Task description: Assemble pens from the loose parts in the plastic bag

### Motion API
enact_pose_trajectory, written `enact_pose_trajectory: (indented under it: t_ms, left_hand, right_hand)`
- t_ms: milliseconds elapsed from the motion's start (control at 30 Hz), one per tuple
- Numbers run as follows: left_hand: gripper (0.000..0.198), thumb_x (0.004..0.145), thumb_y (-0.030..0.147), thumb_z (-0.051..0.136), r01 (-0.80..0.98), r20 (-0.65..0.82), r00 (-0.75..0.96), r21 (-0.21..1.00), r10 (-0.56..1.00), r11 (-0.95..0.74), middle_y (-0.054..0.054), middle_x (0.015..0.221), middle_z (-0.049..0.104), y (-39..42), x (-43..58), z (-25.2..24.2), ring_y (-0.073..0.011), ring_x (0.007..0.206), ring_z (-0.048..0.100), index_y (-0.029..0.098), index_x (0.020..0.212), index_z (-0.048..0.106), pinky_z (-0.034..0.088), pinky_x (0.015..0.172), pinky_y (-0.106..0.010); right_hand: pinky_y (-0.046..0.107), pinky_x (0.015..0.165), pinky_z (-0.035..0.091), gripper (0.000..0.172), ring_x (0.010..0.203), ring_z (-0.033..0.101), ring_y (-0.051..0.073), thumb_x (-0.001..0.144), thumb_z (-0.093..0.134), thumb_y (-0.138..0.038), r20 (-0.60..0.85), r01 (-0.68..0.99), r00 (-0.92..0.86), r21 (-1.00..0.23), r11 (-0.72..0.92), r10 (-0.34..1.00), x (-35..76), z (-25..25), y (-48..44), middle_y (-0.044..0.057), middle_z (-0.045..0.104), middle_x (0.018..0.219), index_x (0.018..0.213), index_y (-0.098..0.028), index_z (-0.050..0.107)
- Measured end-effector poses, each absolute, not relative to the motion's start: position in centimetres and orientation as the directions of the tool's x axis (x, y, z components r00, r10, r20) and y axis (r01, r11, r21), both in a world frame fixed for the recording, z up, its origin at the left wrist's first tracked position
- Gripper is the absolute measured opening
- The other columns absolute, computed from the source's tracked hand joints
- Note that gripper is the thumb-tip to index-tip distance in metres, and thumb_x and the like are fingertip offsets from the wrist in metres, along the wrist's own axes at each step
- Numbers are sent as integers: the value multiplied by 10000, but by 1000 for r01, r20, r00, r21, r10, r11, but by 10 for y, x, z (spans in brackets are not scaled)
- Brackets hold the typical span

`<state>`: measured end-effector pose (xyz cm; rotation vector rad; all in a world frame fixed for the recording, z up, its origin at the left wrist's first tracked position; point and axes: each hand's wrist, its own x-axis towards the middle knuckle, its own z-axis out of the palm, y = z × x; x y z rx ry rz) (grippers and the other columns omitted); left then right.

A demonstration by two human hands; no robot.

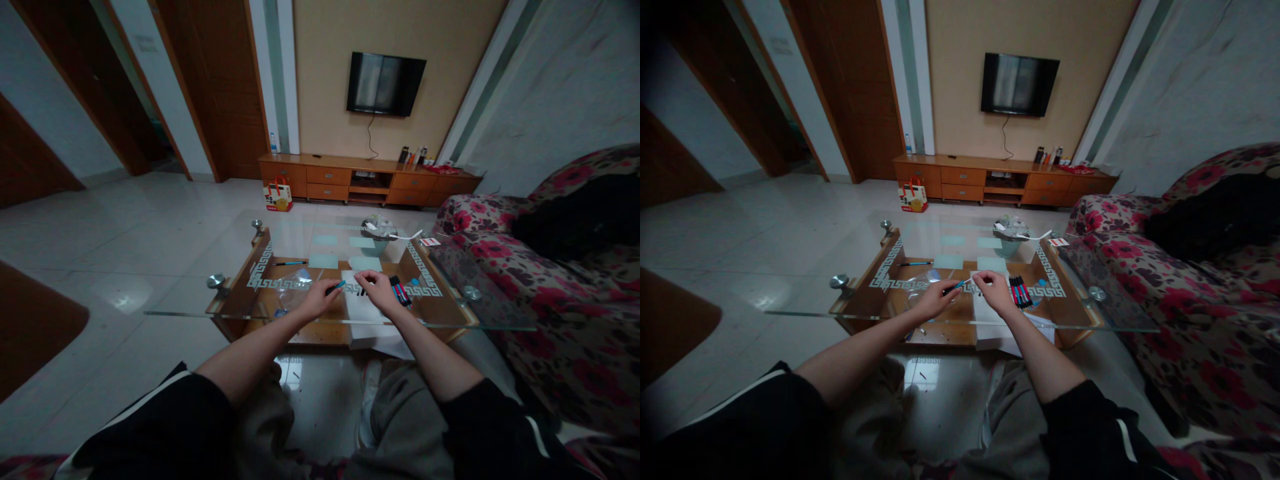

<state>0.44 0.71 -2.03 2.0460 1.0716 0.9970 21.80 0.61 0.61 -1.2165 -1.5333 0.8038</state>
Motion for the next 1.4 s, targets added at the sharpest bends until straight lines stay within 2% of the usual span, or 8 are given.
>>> enact_pose_trajectory:
  t_ms: [233,500,833,1233,1400]
  left_hand:
    - [283,914,278,559,434,345,412,739,843,-515,-77,1036,718,8,3,-20,-225,959,634,224,1146,711,478,920,-371]
    - [277,917,266,557,422,369,388,744,845,-518,-77,1012,705,10,3,-25,-210,921,627,220,1145,707,486,867,-333]
    - [253,912,253,569,430,374,370,743,850,-513,-71,1015,712,12,3,-27,-209,921,631,220,1114,717,484,863,-330]
    - [237,916,251,561,445,379,371,729,848,-520,-68,985,713,11,2,-23,-211,904,635,207,1091,714,478,845,-325]
    - [242,912,257,562,448,366,377,731,851,-514,-74,1015,713,9,3,-22,-217,917,638,201,1099,706,479,855,-333]
  right_hand:
    - [287,580,462,357,594,563,165,778,660,-526,278,328,-50,-903,279,959,213,13,1,16,629,615,667,-187,669]
    - [294,624,470,336,643,575,166,799,652,-511,318,301,-96,-894,332,943,212,12,0,23,654,687,775,-181,709]
    - [306,666,479,331,679,584,174,816,640,-506,349,308,-121,-877,369,929,210,15,-2,29,668,718,772,-186,711]
    - [293,608,460,334,652,574,173,826,633,-510,322,302,-105,-891,339,941,211,16,-4,25,652,698,801,-187,715]
    - [297,649,464,309,661,568,165,832,643,-479,349,310,-119,-876,369,930,211,14,-3,20,651,707,795,-181,720]
